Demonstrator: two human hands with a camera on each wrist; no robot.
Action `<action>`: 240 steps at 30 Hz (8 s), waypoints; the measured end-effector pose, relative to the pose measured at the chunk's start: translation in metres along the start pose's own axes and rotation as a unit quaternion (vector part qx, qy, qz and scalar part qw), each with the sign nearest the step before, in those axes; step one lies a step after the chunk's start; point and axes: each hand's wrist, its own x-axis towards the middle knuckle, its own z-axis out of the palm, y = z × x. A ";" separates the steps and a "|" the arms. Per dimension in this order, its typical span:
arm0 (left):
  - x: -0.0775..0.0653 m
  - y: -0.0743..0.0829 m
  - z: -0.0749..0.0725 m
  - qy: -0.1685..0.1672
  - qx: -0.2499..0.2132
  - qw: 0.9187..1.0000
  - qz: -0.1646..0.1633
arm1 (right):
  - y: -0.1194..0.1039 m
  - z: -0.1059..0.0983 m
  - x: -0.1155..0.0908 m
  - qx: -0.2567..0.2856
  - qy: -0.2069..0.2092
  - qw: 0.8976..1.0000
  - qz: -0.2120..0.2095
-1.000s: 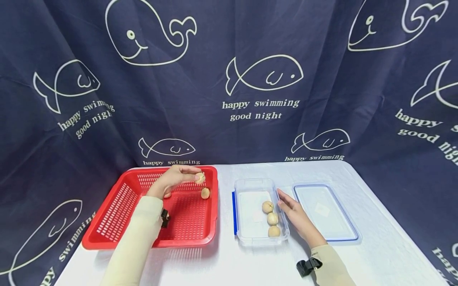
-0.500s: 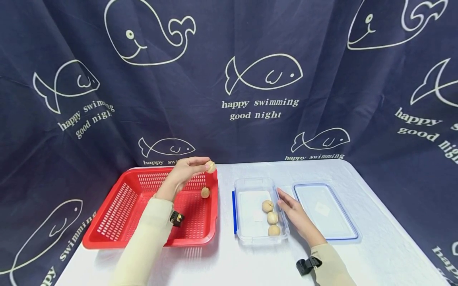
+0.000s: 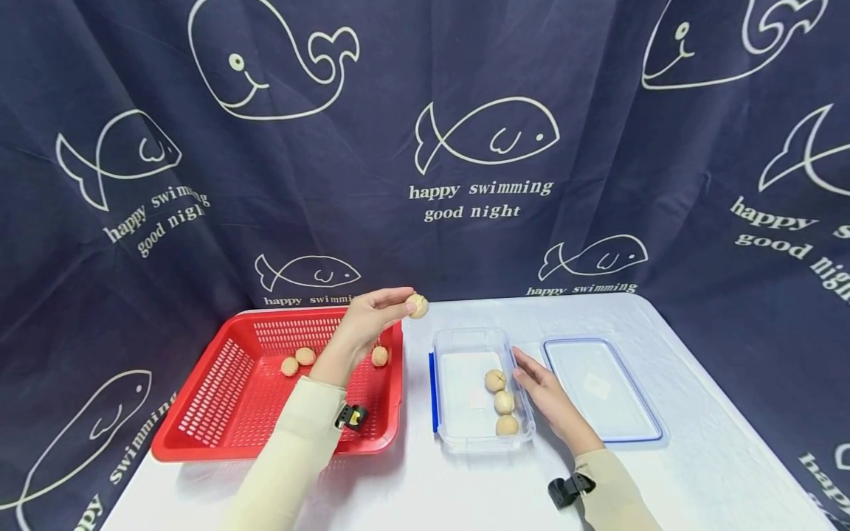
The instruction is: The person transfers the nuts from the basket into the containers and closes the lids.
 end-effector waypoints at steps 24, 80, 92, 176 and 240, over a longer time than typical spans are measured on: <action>-0.026 -0.023 0.085 -0.038 -0.048 0.998 0.015 | -0.002 0.001 0.000 0.001 0.001 1.000 -0.002; 0.034 -0.123 0.142 0.149 -0.060 0.981 -0.113 | 0.002 0.000 0.003 0.014 0.000 1.000 0.002; 0.028 -0.113 0.148 0.125 -0.073 0.984 -0.100 | 0.001 -0.002 0.000 0.012 -0.002 1.000 -0.008; 0.055 -0.111 -0.089 -0.122 0.291 0.947 -0.054 | 0.000 0.000 0.000 0.016 -0.001 1.000 -0.008; -0.010 -0.007 -0.003 0.022 0.096 0.995 0.005 | -0.003 0.001 -0.001 0.017 0.003 1.000 0.005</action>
